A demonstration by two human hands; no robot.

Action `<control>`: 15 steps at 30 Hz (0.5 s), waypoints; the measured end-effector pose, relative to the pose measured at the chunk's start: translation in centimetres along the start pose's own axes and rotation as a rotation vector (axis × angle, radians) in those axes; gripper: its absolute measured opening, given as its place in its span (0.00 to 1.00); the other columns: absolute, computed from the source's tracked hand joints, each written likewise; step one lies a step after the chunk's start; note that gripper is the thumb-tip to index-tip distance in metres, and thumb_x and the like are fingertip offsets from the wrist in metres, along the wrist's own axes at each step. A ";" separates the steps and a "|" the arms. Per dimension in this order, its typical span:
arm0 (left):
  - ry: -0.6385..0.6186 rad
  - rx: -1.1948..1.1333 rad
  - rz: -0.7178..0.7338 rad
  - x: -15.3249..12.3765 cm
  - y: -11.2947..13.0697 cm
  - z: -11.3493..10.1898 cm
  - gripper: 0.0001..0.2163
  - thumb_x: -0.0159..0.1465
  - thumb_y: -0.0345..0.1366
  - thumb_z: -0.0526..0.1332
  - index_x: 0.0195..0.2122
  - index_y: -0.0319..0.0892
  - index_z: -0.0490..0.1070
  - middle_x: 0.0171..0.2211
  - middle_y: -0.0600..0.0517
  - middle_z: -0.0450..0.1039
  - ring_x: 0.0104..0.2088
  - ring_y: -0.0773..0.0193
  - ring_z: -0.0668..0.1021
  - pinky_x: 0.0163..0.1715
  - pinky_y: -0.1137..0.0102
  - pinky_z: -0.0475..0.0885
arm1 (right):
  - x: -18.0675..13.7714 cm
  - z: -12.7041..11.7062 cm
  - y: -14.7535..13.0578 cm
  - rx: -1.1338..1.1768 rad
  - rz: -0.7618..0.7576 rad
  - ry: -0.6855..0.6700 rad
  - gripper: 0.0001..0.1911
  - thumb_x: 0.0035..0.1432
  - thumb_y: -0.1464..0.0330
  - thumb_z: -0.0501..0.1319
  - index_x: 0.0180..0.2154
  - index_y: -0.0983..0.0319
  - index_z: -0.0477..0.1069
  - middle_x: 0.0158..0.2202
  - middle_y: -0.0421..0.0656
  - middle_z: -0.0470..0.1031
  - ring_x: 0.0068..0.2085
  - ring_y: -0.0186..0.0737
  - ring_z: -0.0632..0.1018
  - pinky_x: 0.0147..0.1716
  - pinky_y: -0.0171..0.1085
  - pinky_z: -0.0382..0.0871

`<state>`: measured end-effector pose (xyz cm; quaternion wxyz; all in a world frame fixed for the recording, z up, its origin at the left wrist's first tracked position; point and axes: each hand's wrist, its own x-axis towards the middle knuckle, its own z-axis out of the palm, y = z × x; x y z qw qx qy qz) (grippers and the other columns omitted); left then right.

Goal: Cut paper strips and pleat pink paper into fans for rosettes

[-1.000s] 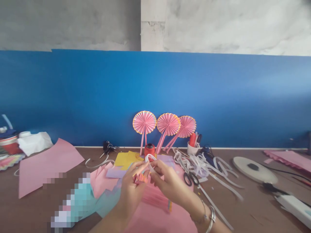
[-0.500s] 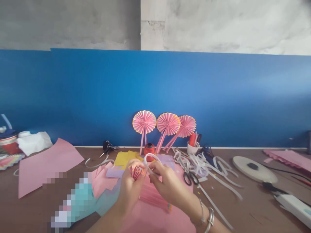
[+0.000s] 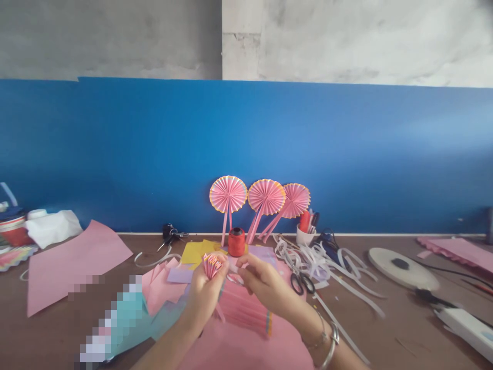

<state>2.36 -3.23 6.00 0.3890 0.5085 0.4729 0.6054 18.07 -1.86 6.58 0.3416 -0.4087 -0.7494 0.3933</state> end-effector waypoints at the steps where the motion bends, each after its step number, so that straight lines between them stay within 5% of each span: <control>1: -0.006 -0.039 -0.032 0.0 0.0 0.0 0.12 0.53 0.45 0.65 0.26 0.42 0.68 0.22 0.56 0.63 0.22 0.69 0.68 0.19 0.77 0.62 | 0.1 0.0 0.2 0.006 0.018 0.012 0.05 0.61 0.67 0.50 0.35 0.59 0.64 0.18 0.33 0.62 0.21 0.30 0.63 0.23 0.29 0.56; 4: -0.015 -0.216 -0.154 0.0 0.0 0.1 0.14 0.55 0.46 0.65 0.36 0.43 0.70 0.17 0.62 0.55 0.15 0.75 0.57 0.15 0.78 0.53 | 0.6 0.0 1.0 0.026 0.091 0.095 0.05 0.60 0.66 0.52 0.33 0.59 0.63 0.18 0.34 0.67 0.20 0.30 0.63 0.20 0.29 0.54; 8: -0.015 -0.509 -0.253 0.0 0.0 0.2 0.22 0.58 0.51 0.61 0.50 0.48 0.66 0.30 0.56 0.67 0.16 0.77 0.56 0.14 0.79 0.52 | 0.9 1.0 1.2 0.283 0.126 0.181 0.14 0.56 0.58 0.59 0.39 0.58 0.59 0.23 0.34 0.68 0.21 0.30 0.65 0.20 0.30 0.57; 12: -0.033 -0.676 -0.390 -0.4 -0.1 0.4 0.23 0.58 0.53 0.60 0.53 0.51 0.65 0.36 0.54 0.68 0.19 0.75 0.64 0.17 0.78 0.60 | 0.4 2.6 0.3 0.542 0.152 0.006 0.27 0.46 0.59 0.68 0.42 0.57 0.55 0.28 0.35 0.72 0.27 0.33 0.73 0.28 0.32 0.66; 15: -0.036 -0.736 -0.412 -0.7 0.0 0.5 0.24 0.58 0.55 0.59 0.54 0.52 0.64 0.32 0.55 0.68 0.18 0.74 0.64 0.19 0.76 0.62 | -0.1 3.3 -0.3 0.531 0.269 -0.082 0.31 0.41 0.66 0.70 0.43 0.56 0.55 0.26 0.32 0.72 0.21 0.30 0.70 0.21 0.30 0.63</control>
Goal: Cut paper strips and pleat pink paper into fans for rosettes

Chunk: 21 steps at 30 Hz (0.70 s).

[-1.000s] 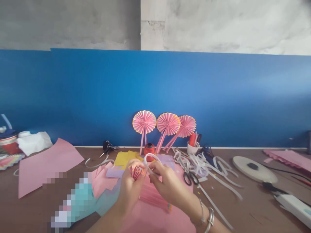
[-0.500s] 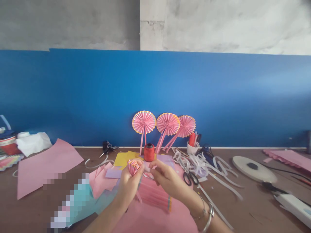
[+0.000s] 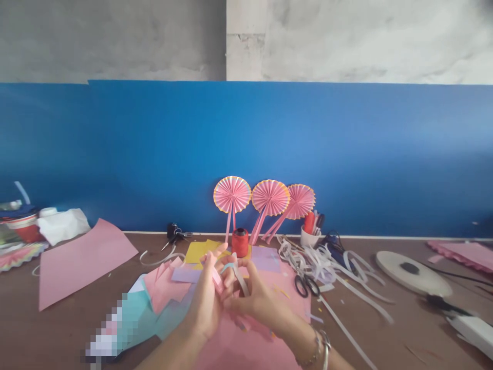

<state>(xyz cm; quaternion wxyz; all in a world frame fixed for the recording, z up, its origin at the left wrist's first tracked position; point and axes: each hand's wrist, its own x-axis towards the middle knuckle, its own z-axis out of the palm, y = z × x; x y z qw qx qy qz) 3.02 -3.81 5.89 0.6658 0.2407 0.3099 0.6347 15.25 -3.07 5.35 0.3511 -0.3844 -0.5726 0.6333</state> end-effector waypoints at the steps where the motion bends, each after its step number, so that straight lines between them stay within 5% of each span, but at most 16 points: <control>1: -0.005 -0.010 0.007 -0.1 0.1 0.1 0.24 0.59 0.55 0.59 0.53 0.51 0.64 0.30 0.56 0.67 0.17 0.75 0.63 0.19 0.76 0.62 | -0.1 0.1 0.0 -0.019 0.024 0.000 0.31 0.40 0.68 0.69 0.44 0.56 0.55 0.24 0.31 0.71 0.19 0.29 0.68 0.19 0.29 0.61; 6: 0.063 0.045 0.130 0.4 0.7 0.1 0.21 0.58 0.54 0.59 0.46 0.45 0.70 0.33 0.53 0.70 0.26 0.69 0.70 0.30 0.72 0.68 | 0.3 -0.6 0.4 -0.052 -0.008 0.058 0.29 0.41 0.72 0.66 0.44 0.57 0.55 0.19 0.26 0.61 0.19 0.27 0.63 0.18 0.27 0.56; 10: 0.117 0.408 0.216 1.7 1.4 -1.1 0.22 0.55 0.56 0.60 0.35 0.41 0.75 0.31 0.51 0.71 0.31 0.64 0.73 0.31 0.71 0.67 | 0.6 -2.2 -0.2 -0.182 -0.057 0.132 0.29 0.41 0.73 0.64 0.45 0.57 0.54 0.21 0.27 0.62 0.20 0.28 0.64 0.19 0.28 0.57; 15: -0.029 0.560 0.088 2.8 2.8 -2.1 0.21 0.50 0.52 0.67 0.32 0.37 0.77 0.16 0.58 0.63 0.19 0.71 0.67 0.21 0.75 0.62 | 0.2 -4.8 -1.8 -0.483 -0.110 0.195 0.27 0.44 0.75 0.61 0.47 0.57 0.55 0.24 0.29 0.65 0.21 0.28 0.64 0.20 0.28 0.56; 21: -0.012 0.488 0.028 2.8 3.2 -1.9 0.19 0.46 0.42 0.72 0.38 0.39 0.76 0.29 0.51 0.76 0.27 0.65 0.78 0.27 0.74 0.71 | 0.3 -6.7 -1.8 -0.592 -0.110 0.214 0.28 0.44 0.75 0.61 0.47 0.57 0.55 0.24 0.30 0.65 0.22 0.28 0.64 0.21 0.29 0.56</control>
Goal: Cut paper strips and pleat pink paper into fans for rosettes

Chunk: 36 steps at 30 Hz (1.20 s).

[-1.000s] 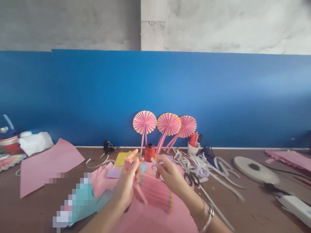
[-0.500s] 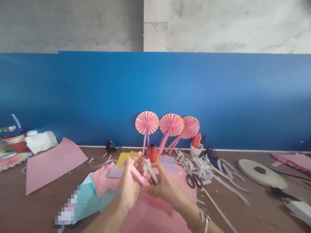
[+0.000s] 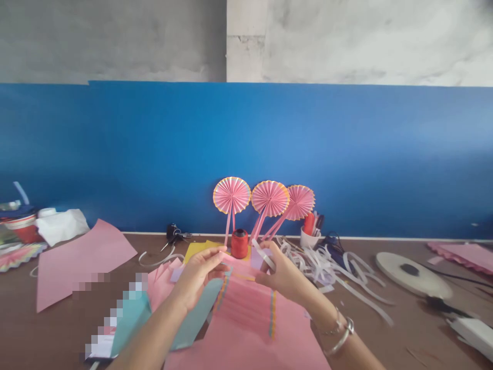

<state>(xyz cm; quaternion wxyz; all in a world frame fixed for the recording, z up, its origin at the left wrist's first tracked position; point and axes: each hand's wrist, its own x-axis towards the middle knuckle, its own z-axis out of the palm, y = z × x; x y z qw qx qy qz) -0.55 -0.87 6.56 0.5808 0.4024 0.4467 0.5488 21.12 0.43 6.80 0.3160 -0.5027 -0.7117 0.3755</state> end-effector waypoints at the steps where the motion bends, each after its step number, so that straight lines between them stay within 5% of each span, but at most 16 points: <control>1: 0.018 0.012 0.004 0.1 -0.1 0.0 0.18 0.47 0.42 0.72 0.37 0.39 0.75 0.29 0.51 0.76 0.28 0.64 0.79 0.27 0.73 0.72 | 0.1 -0.1 0.2 -0.006 0.001 -0.010 0.28 0.44 0.74 0.61 0.48 0.57 0.55 0.26 0.31 0.67 0.22 0.28 0.64 0.22 0.29 0.57; 4: 0.105 0.064 0.034 0.2 -0.4 -0.1 0.16 0.48 0.43 0.70 0.34 0.39 0.74 0.28 0.51 0.77 0.28 0.61 0.81 0.27 0.72 0.73 | 0.2 -0.7 0.4 -0.061 -0.030 0.024 0.25 0.47 0.67 0.63 0.47 0.58 0.58 0.31 0.36 0.71 0.24 0.31 0.68 0.23 0.30 0.60; 7: 0.194 0.140 0.121 0.3 -0.2 -0.2 0.15 0.50 0.44 0.68 0.33 0.39 0.74 0.27 0.51 0.77 0.30 0.59 0.81 0.29 0.71 0.74 | -0.1 -2.1 0.1 -0.224 -0.086 0.260 0.14 0.56 0.60 0.57 0.43 0.59 0.63 0.35 0.41 0.73 0.28 0.35 0.72 0.28 0.33 0.62; 11: 0.267 0.252 0.275 0.0 -0.1 -0.1 0.13 0.51 0.43 0.66 0.34 0.41 0.75 0.31 0.50 0.79 0.31 0.58 0.81 0.30 0.69 0.74 | -1.4 -3.5 -1.2 -0.562 -0.133 0.530 0.11 0.61 0.64 0.49 0.38 0.58 0.67 0.34 0.43 0.73 0.34 0.41 0.74 0.32 0.36 0.60; 15: 0.265 0.357 0.345 -0.5 -0.9 0.5 0.10 0.52 0.42 0.65 0.32 0.42 0.76 0.29 0.50 0.79 0.31 0.58 0.80 0.29 0.70 0.73 | -3.2 -2.3 -2.7 -0.551 -0.196 0.275 0.09 0.59 0.69 0.51 0.33 0.57 0.69 0.32 0.42 0.72 0.32 0.39 0.74 0.31 0.35 0.61; 20: 0.177 0.341 0.215 -1.7 -1.8 1.9 0.13 0.55 0.45 0.63 0.34 0.40 0.74 0.23 0.52 0.76 0.19 0.65 0.75 0.17 0.73 0.67 | -4.0 1.0 -3.8 -0.384 -0.170 0.026 0.09 0.55 0.73 0.53 0.27 0.58 0.69 0.34 0.41 0.70 0.29 0.34 0.73 0.30 0.33 0.63; 28: -0.001 0.121 0.023 -2.6 -0.8 2.9 0.14 0.51 0.46 0.66 0.32 0.41 0.72 0.20 0.53 0.75 0.22 0.63 0.77 0.21 0.73 0.69 | -1.9 2.2 -3.1 -0.109 -0.058 -0.011 0.06 0.53 0.71 0.56 0.26 0.61 0.69 0.21 0.36 0.65 0.23 0.31 0.64 0.24 0.30 0.58; 36: -0.112 0.023 0.014 -2.3 -1.4 2.4 0.15 0.52 0.46 0.67 0.33 0.41 0.72 0.24 0.53 0.76 0.26 0.64 0.79 0.32 0.71 0.73 | -1.3 2.4 -2.5 -0.090 -0.075 0.010 0.08 0.51 0.70 0.55 0.22 0.62 0.67 0.21 0.37 0.64 0.25 0.32 0.65 0.25 0.31 0.58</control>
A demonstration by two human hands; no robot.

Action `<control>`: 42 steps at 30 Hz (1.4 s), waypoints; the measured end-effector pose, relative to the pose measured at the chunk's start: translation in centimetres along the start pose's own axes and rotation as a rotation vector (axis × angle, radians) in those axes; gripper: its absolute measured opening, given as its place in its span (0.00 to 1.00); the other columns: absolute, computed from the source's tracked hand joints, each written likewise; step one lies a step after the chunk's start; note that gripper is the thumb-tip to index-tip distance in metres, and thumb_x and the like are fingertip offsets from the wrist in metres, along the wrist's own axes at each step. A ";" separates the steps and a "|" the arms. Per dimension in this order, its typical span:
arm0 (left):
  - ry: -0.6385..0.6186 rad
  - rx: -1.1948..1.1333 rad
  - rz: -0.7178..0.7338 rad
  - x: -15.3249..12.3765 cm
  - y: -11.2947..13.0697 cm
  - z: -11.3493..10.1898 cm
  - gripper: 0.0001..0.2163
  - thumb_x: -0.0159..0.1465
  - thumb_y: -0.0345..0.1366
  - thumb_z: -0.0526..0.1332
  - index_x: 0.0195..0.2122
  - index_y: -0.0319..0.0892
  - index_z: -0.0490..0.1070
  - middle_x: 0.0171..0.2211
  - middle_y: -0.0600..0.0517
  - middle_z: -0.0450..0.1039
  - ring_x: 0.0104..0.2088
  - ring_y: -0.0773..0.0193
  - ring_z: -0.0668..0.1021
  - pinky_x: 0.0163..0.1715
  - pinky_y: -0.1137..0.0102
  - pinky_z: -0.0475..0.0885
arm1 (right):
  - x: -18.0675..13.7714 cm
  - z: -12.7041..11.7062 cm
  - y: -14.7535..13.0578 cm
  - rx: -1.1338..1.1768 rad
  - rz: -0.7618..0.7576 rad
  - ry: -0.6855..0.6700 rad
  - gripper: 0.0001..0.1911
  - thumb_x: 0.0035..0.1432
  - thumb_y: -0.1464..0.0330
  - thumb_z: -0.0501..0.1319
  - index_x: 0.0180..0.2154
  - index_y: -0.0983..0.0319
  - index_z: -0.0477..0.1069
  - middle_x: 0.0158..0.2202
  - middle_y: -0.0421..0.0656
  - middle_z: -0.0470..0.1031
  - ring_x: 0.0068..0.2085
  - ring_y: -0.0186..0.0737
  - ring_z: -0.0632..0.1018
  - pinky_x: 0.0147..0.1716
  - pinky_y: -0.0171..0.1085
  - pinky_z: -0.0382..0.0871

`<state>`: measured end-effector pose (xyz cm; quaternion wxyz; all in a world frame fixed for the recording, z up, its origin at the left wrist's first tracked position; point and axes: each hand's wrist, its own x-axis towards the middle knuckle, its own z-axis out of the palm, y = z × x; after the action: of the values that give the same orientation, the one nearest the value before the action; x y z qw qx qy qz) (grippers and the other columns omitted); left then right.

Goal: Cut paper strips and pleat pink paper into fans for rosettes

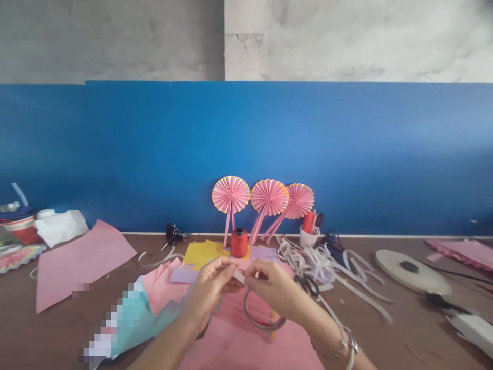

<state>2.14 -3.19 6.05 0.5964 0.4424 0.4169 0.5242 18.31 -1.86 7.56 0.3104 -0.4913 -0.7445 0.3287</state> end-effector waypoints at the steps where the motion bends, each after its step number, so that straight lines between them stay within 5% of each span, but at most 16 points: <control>1: -0.012 -0.005 0.003 0.0 -0.1 0.0 0.15 0.52 0.47 0.67 0.32 0.41 0.72 0.24 0.53 0.76 0.26 0.65 0.78 0.33 0.71 0.72 | 0.0 0.0 0.0 -0.007 -0.002 0.002 0.08 0.51 0.70 0.55 0.21 0.62 0.66 0.22 0.37 0.65 0.26 0.33 0.65 0.25 0.31 0.59; 17: -0.039 0.011 0.011 -0.2 0.3 0.4 0.15 0.53 0.49 0.66 0.29 0.42 0.71 0.19 0.56 0.71 0.24 0.64 0.77 0.26 0.73 0.69 | -0.3 -0.2 -0.2 0.018 0.028 -0.047 0.08 0.50 0.72 0.55 0.21 0.62 0.64 0.24 0.37 0.62 0.27 0.31 0.64 0.28 0.31 0.59; 42: -0.130 0.055 0.057 0.7 -1.1 -0.5 0.13 0.50 0.42 0.71 0.31 0.41 0.72 0.25 0.56 0.71 0.29 0.65 0.76 0.35 0.68 0.73 | -0.3 -0.3 0.0 -0.052 0.080 -0.058 0.07 0.50 0.70 0.55 0.24 0.62 0.68 0.28 0.39 0.70 0.29 0.33 0.68 0.29 0.32 0.58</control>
<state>2.02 -2.55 4.80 0.5947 0.5035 0.3787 0.4994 18.64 -2.04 7.73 0.2626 -0.5188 -0.7411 0.3356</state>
